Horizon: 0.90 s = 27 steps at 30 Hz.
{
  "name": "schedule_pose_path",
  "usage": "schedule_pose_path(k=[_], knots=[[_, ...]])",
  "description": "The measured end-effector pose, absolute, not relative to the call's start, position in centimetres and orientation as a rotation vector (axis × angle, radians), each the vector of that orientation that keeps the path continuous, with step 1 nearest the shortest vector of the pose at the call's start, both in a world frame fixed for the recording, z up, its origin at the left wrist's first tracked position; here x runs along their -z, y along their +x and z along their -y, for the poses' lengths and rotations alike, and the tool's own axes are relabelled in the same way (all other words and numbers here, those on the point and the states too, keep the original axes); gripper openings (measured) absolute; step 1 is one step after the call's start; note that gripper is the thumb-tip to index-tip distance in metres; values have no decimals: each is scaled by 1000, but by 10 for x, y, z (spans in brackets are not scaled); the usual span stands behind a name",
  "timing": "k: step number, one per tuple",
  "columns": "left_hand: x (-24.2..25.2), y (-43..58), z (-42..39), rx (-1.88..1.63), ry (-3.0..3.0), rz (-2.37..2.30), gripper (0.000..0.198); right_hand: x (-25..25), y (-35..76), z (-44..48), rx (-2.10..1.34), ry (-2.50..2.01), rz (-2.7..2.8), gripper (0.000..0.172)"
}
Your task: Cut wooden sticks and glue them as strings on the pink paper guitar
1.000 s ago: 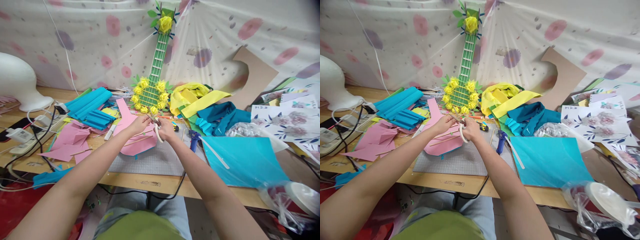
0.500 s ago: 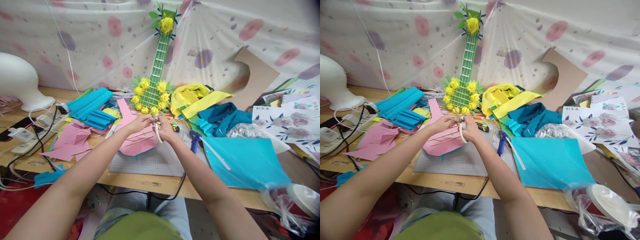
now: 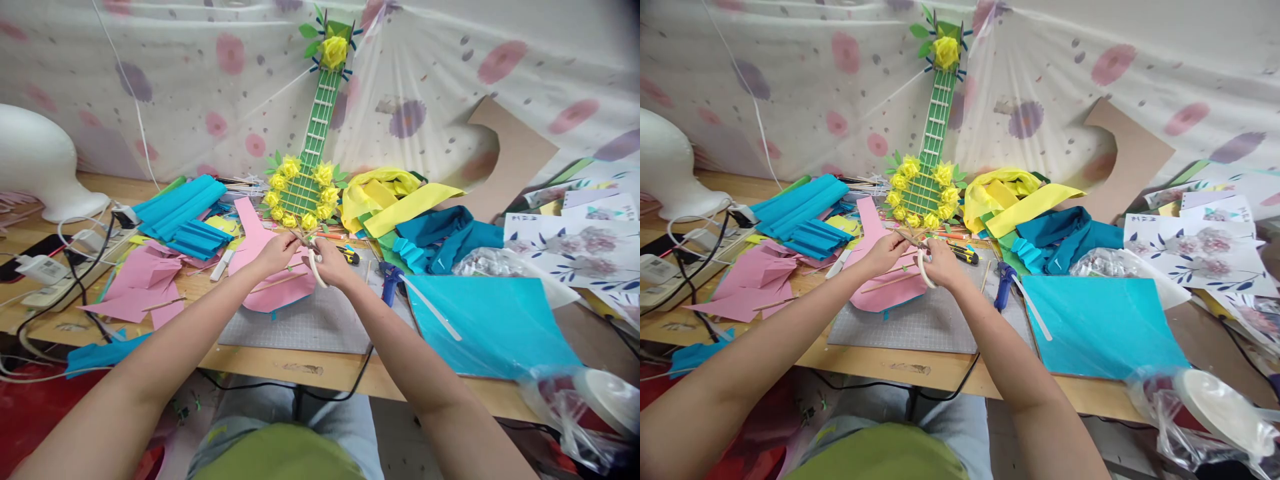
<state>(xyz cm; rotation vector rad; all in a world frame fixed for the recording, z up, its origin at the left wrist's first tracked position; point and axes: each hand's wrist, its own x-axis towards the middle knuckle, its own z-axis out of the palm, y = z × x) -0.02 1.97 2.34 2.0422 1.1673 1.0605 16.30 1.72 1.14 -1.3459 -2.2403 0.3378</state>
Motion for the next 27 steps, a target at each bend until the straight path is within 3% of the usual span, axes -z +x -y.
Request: schedule_pose_path(k=[27], knots=[[-23, -10, -24, -1173, 1991, -1303, 22, -15, 165, -10, -146, -1525, 2246, 36]])
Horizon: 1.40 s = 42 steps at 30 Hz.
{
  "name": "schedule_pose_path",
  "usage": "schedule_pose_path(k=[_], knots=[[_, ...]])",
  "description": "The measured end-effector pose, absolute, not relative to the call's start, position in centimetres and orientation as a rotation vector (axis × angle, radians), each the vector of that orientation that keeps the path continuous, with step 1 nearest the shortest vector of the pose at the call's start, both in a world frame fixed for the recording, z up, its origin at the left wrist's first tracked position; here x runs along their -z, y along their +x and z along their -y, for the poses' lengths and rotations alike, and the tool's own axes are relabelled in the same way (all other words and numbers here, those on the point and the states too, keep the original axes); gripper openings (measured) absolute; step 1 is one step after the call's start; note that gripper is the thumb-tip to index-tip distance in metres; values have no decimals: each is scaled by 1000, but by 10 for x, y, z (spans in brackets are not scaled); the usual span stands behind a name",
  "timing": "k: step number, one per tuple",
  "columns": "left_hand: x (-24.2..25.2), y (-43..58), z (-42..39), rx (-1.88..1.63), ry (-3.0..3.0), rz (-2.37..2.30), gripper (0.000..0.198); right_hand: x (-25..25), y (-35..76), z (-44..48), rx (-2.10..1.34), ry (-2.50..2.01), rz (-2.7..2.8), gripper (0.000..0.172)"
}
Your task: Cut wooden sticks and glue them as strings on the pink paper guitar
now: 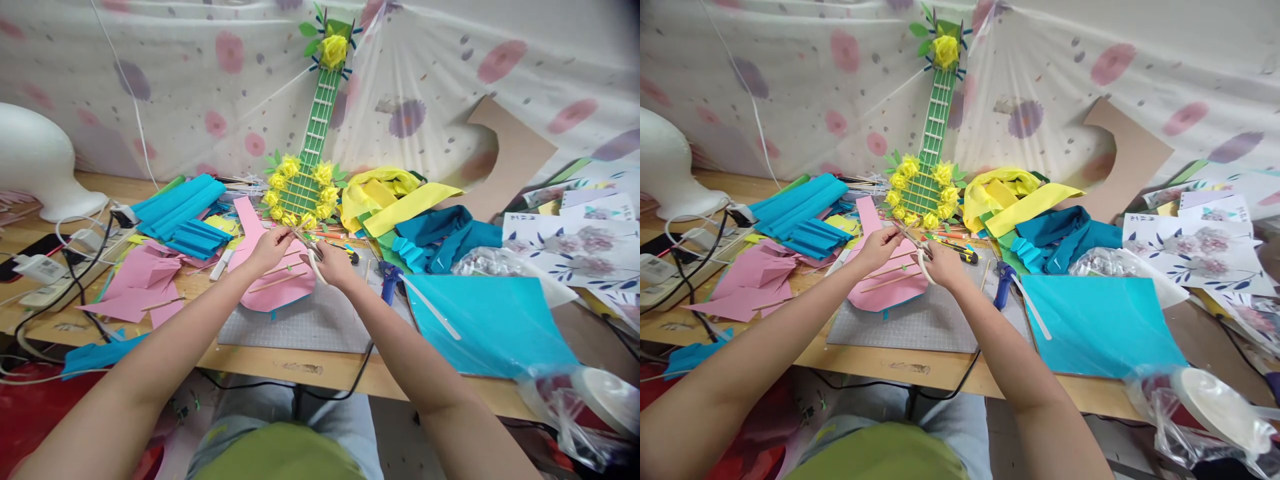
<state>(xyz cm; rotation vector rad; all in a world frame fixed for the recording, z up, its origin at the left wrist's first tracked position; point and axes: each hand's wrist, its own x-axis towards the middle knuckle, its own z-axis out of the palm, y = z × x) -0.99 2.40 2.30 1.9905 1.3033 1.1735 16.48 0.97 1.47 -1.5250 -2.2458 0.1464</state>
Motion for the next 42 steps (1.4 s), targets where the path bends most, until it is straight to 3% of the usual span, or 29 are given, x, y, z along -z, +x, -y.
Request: schedule_pose_path(k=[13, 32, 42], knots=[[-25, -13, -22, -1181, 2091, -1377, 23, -17, 157, -14, -296, -1516, 2242, 36], [-26, -6, -11, -1290, 2071, -1422, 21, -15, 157, -16, -61, -1576, 2210, 26], [-30, -12, -13, -1193, 2152, -1327, 25, -15, 158, -16, -124, -1552, 2204, 24]])
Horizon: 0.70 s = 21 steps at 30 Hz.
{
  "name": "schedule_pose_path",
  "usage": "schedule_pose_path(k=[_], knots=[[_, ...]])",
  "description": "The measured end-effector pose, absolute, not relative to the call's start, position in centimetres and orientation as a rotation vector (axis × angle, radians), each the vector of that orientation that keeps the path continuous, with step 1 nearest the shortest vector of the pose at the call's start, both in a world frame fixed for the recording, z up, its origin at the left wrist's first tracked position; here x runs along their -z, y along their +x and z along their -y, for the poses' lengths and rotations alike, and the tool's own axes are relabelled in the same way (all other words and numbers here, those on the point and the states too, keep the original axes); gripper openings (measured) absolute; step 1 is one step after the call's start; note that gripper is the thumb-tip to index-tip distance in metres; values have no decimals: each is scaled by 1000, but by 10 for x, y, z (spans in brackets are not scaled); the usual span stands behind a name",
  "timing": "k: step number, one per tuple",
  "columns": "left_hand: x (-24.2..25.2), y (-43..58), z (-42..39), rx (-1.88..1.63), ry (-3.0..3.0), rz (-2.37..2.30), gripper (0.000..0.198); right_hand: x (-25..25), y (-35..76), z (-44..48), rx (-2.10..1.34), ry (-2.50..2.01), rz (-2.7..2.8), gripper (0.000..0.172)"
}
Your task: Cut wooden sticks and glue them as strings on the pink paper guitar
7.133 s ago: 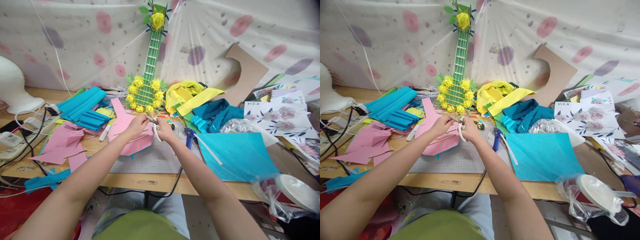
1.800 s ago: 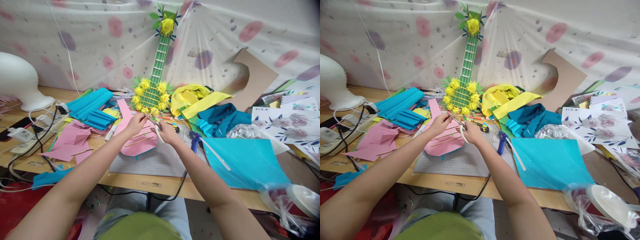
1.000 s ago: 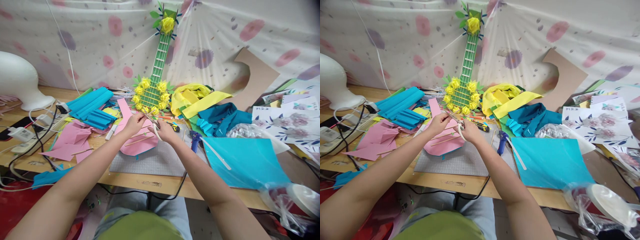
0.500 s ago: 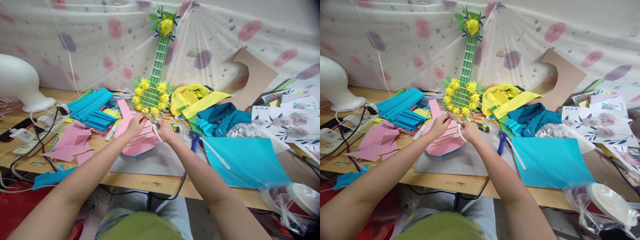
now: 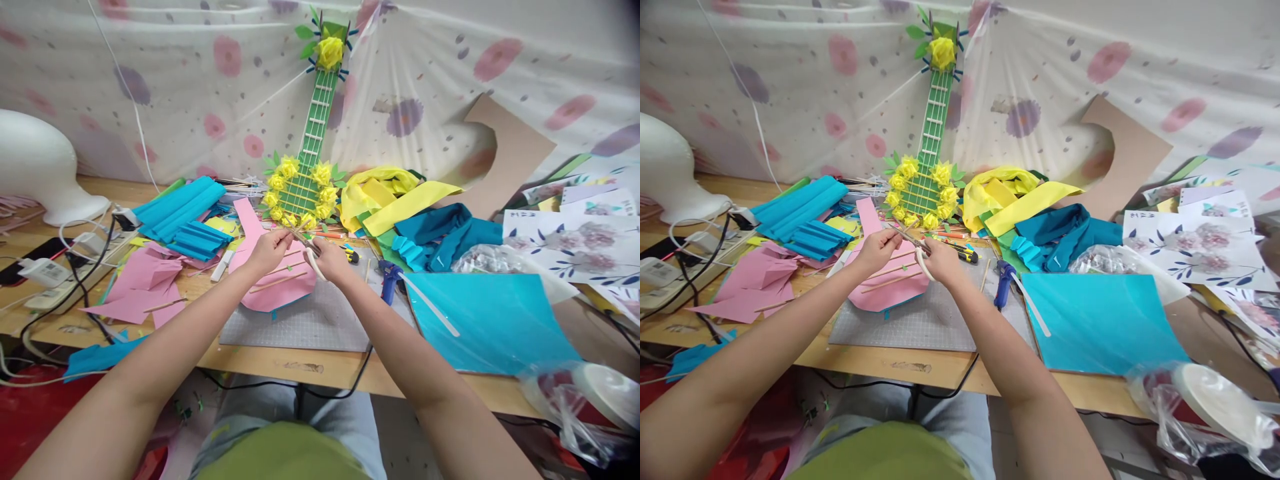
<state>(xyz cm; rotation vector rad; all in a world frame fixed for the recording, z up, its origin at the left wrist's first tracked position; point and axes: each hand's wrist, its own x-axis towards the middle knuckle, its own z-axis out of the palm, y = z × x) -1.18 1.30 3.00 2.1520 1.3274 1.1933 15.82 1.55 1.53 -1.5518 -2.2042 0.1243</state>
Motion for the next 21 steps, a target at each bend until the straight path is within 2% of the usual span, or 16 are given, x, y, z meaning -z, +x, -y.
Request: schedule_pose_path(k=[13, 18, 21], knots=[[-24, -8, -13, -1252, 2262, -1402, 20, -16, 151, -10, -61, -1676, 2187, 31], [-22, -7, -11, -1318, 2206, -1441, 18, -13, 155, -14, -61, -1626, 2219, 28], [-24, -9, -11, -1222, 2237, -1380, 24, -11, 160, -17, -83, -1551, 2255, 25]])
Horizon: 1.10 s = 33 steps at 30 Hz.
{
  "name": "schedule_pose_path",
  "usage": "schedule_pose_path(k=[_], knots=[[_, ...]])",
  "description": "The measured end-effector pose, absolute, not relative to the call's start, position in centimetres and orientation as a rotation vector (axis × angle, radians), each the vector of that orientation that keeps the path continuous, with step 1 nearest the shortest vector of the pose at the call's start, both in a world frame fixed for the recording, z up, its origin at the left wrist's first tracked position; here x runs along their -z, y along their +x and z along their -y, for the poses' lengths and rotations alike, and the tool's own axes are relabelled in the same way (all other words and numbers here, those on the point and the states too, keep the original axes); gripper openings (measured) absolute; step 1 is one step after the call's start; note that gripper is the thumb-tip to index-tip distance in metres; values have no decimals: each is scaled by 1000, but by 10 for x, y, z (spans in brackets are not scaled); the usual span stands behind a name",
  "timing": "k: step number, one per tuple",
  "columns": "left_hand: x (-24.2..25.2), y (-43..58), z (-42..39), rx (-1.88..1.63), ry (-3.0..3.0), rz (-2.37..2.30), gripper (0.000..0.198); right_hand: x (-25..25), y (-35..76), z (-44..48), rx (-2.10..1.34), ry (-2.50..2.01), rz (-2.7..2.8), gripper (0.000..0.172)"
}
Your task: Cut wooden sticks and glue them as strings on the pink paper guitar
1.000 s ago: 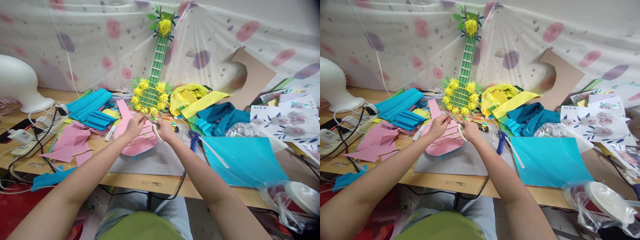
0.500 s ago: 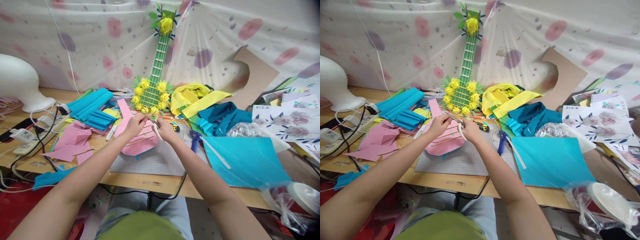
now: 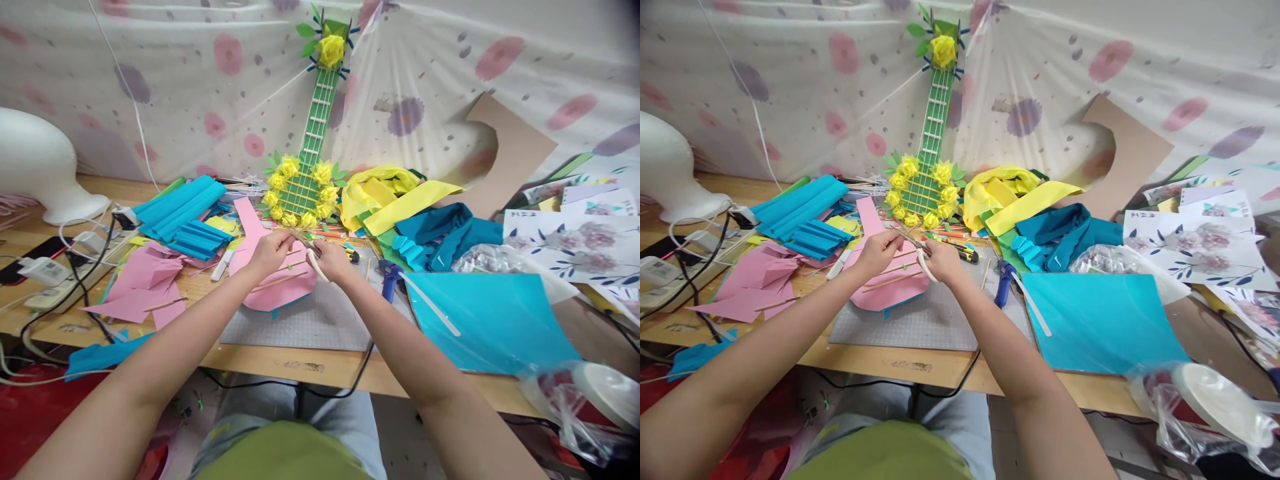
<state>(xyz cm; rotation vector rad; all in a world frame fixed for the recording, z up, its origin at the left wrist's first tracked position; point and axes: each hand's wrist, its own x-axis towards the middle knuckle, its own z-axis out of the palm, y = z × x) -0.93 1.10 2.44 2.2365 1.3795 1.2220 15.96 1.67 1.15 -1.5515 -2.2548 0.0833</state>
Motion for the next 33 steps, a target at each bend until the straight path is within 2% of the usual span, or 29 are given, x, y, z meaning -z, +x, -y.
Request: schedule_pose_path(k=[3, 13, 17, 22, 33], knots=[[-27, -11, -13, -1128, 2255, -1332, 25, -11, 162, -18, -112, -1516, 2251, 24], [-28, -12, -15, -1120, 2183, -1289, 25, -8, 160, -15, -37, -1577, 2225, 27], [-28, -11, -17, -1134, 2140, -1268, 22, -8, 161, -16, -47, -1564, 2212, 24], [-40, -10, -20, -979, 1938, -1088, 21, -8, 164, -22, -95, -1475, 2230, 19], [-41, -14, -22, -885, 1727, -978, 26, -7, 163, -18, -49, -1495, 2208, 23]])
